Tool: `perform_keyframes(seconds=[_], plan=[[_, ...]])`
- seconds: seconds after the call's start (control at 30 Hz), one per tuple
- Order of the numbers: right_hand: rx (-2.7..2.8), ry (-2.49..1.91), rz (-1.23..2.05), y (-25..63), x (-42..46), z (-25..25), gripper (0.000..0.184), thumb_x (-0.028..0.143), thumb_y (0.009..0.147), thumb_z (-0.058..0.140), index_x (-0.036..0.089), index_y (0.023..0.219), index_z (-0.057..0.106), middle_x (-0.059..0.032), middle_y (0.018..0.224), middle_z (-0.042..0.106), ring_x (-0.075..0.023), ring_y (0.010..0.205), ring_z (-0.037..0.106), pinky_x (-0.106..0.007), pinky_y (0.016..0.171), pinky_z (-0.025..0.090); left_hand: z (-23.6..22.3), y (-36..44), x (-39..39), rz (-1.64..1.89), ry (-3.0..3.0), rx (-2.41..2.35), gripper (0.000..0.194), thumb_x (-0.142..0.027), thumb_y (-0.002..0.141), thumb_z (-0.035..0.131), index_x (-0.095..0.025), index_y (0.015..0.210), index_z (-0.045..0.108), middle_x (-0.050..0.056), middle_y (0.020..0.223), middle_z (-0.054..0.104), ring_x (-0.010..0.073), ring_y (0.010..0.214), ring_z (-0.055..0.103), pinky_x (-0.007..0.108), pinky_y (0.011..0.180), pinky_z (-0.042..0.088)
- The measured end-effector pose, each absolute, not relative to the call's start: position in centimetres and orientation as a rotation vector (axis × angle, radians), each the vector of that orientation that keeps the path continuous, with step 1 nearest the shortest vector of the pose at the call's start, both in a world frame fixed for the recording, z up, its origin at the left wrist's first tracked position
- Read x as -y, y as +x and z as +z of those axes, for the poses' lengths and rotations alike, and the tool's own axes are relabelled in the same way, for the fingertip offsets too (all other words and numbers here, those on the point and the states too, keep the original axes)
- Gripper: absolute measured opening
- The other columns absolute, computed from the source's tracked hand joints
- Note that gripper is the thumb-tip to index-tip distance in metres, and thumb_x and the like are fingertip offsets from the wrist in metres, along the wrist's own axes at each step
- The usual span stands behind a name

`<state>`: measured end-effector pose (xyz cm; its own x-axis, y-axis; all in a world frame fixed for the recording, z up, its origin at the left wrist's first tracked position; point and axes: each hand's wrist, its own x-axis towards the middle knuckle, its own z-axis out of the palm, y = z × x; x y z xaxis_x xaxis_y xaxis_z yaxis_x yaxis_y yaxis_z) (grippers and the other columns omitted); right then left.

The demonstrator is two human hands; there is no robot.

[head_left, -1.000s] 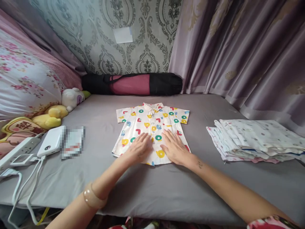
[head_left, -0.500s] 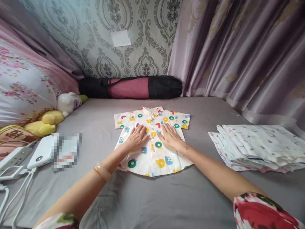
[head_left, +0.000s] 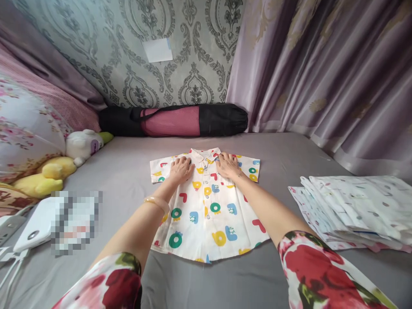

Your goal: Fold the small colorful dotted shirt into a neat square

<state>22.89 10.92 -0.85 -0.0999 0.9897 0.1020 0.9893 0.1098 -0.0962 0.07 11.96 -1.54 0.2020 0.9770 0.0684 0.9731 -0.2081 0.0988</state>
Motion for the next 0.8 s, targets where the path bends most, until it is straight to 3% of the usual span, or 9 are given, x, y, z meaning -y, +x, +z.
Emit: perform_keyframes(seconds=[0.1, 0.33, 0.5, 0.63, 0.8], plan=[[2.126, -2.03, -0.098, 22.7, -11.5, -1.3, 0.042, 0.036, 0.099, 0.032, 0.018, 0.13, 0.055, -0.0147, 0.137, 0.05, -0.0311, 0.117, 0.044, -0.046, 0.1, 0.033, -1.9, 0.1, -12.4, 0.248, 2.411, -2.031, 0.047, -0.045, 0.098, 0.032, -0.027, 0.135, 0.052, 0.011, 0.138, 0.051, 0.0332, 0.127, 0.043, 0.049, 0.103, 0.036], [2.082, -2.04, -0.111, 22.4, -11.5, -1.7, 0.043, 0.037, 0.1, 0.031, 0.02, 0.13, 0.055, -0.015, 0.137, 0.049, -0.0321, 0.118, 0.042, -0.047, 0.1, 0.032, -2.6, -0.1, -12.7, 0.206, 2.409, -1.968, 0.055, -0.043, 0.099, 0.024, -0.022, 0.148, 0.039, 0.011, 0.155, 0.036, 0.0334, 0.143, 0.028, 0.051, 0.115, 0.021], [2.081, -2.061, -0.035, 22.4, -11.7, -1.4, 0.046, 0.04, 0.099, 0.029, 0.019, 0.132, 0.054, -0.0143, 0.141, 0.047, -0.0321, 0.123, 0.041, -0.047, 0.105, 0.03, -2.2, 0.0, -12.1, 0.373, 2.435, -2.014, 0.046, -0.041, 0.097, 0.033, -0.021, 0.134, 0.054, 0.014, 0.14, 0.05, 0.0321, 0.131, 0.042, 0.047, 0.107, 0.032], [2.195, -2.061, 0.152, 22.8, -11.2, -1.0, 0.055, 0.044, 0.1, 0.024, 0.019, 0.146, 0.041, -0.011, 0.156, 0.033, -0.03, 0.139, 0.029, -0.047, 0.114, 0.022, -2.0, 0.2, -11.4, 0.452, 2.488, -2.11, 0.039, -0.034, 0.097, 0.034, -0.015, 0.109, 0.066, 0.018, 0.115, 0.059, 0.0332, 0.116, 0.049, 0.045, 0.097, 0.039], [2.309, -2.005, 0.278, 23.5, -6.6, -0.7, 0.062, 0.046, 0.102, 0.021, 0.015, 0.156, 0.024, -0.0137, 0.163, 0.014, -0.028, 0.149, 0.01, -0.048, 0.12, 0.007, -1.5, 0.2, -10.8, 0.336, 2.518, -2.097, 0.038, -0.027, 0.096, 0.031, -0.015, 0.11, 0.065, 0.017, 0.114, 0.06, 0.0333, 0.112, 0.051, 0.044, 0.093, 0.041]])
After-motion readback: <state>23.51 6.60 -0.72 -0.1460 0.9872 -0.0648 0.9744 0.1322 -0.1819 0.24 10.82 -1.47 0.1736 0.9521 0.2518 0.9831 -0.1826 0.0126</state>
